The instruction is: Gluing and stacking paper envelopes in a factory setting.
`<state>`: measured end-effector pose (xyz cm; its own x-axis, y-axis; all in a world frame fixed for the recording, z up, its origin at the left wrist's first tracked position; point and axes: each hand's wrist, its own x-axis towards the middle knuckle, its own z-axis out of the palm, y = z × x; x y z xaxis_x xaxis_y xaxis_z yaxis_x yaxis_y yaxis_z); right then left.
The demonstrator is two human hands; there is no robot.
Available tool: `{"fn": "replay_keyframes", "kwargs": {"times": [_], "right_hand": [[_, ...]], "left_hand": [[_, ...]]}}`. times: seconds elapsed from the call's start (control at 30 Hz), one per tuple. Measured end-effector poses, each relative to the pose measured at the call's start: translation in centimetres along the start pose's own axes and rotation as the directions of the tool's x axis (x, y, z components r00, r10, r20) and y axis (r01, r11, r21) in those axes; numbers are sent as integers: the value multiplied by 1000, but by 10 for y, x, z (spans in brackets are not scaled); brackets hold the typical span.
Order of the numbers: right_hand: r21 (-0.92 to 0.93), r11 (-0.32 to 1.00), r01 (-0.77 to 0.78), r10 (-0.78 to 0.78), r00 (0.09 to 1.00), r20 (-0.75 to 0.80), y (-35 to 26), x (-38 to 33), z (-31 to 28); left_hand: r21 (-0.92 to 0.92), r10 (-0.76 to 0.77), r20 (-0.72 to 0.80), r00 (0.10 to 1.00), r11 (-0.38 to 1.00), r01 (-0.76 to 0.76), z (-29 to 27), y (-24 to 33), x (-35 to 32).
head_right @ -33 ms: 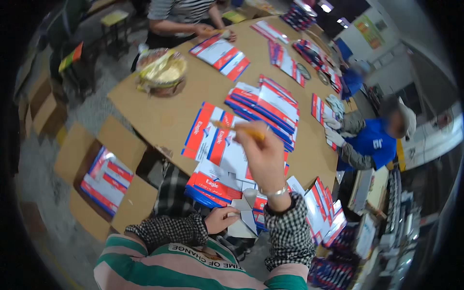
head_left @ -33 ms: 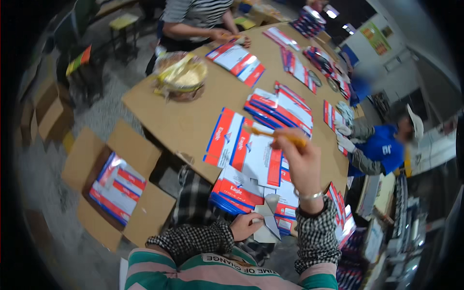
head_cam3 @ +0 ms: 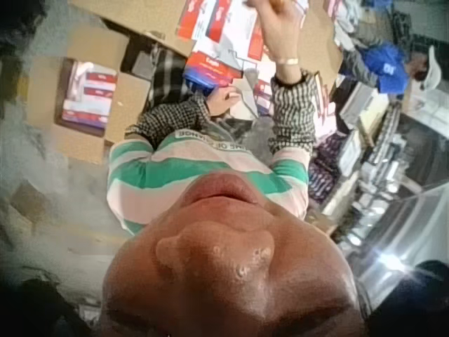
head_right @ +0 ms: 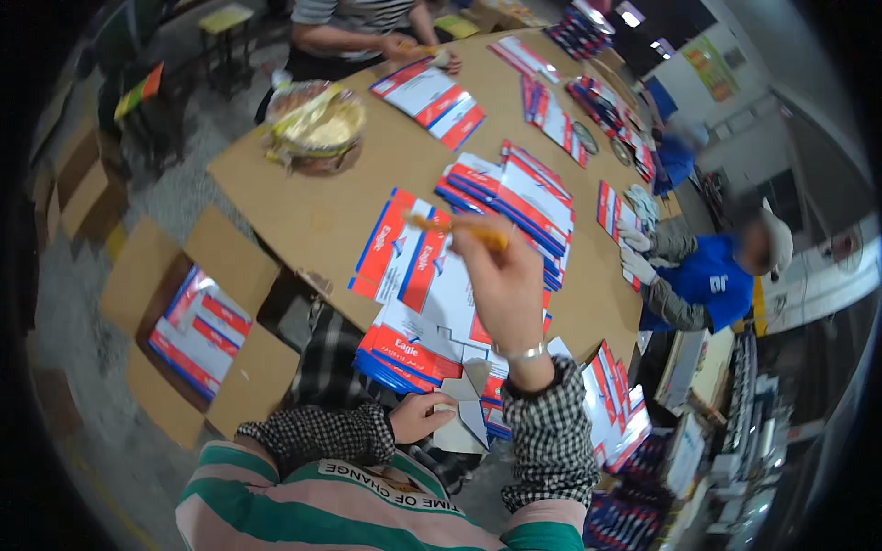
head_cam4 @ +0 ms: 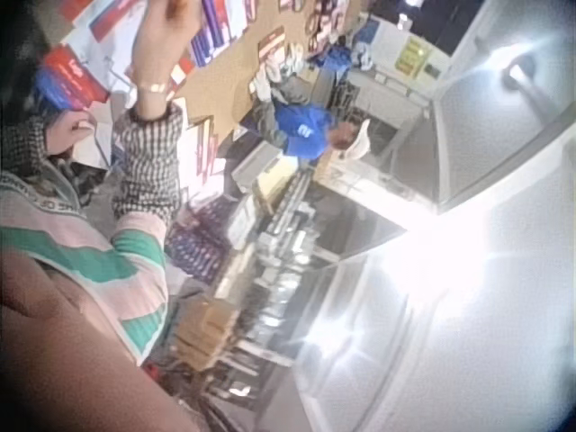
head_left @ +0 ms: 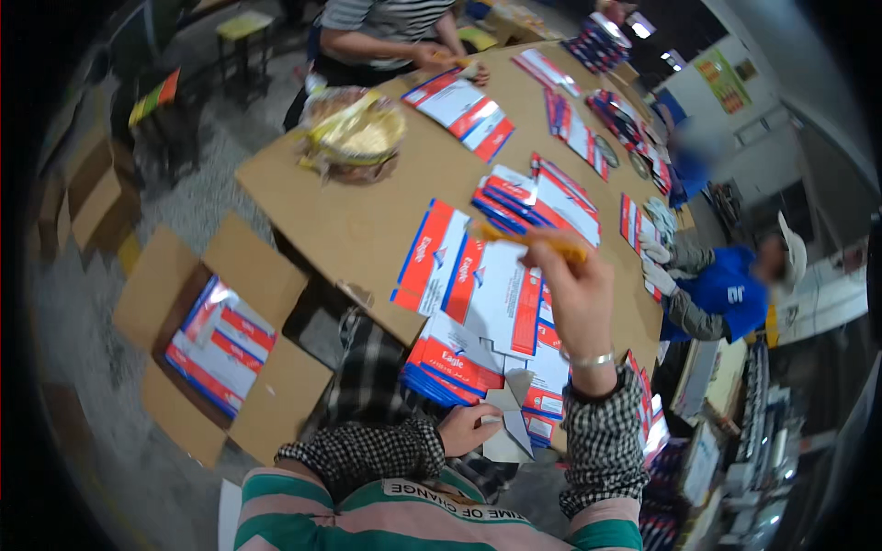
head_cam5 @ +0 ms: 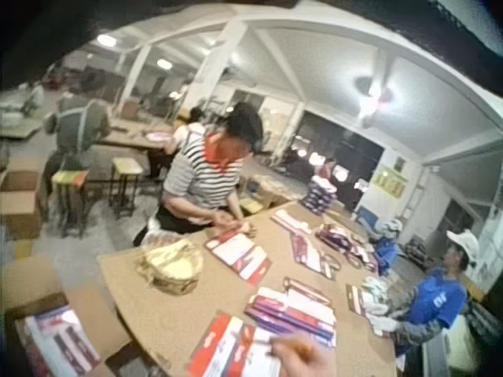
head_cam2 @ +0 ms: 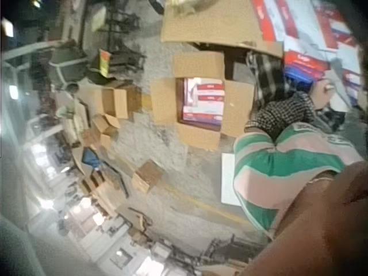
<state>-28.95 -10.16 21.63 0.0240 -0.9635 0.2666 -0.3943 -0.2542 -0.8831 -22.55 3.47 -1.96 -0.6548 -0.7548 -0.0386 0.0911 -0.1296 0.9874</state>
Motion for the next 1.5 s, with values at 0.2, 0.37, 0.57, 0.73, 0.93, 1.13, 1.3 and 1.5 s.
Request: {"fn": "replay_keyframes", "kwargs": {"times": [0.2,0.37,0.57,0.73,0.93,1.13,1.3,1.5], "right_hand": [[31,998,55,-52,996,-70,38,99,88],[-293,942,166,-192,980,-60,66,162,152],[-619,726,300,-322,943,79,117,211,208],[-532,838,120,-87,992,87,130,223,221],[-485,854,189,-145,981,128,126,229,217],[-390,913,119,-115,993,34,95,231,208],[-492,825,277,-181,955,234,119,225,214],[-326,935,138,-75,977,198,95,233,197]], "left_hand": [[-114,165,-77,983,978,-173,3,-28,-6],[-159,88,132,987,985,-67,-7,-21,-9],[-281,158,144,977,953,-112,-10,-25,-4],[-353,198,162,967,926,-130,-22,-21,-1],[-358,164,220,962,931,-76,-31,-14,1],[-340,188,143,972,931,-130,-29,-19,-1],[-370,179,112,977,920,-126,-20,-25,0],[-365,169,104,980,923,-120,-19,-28,0]]}}
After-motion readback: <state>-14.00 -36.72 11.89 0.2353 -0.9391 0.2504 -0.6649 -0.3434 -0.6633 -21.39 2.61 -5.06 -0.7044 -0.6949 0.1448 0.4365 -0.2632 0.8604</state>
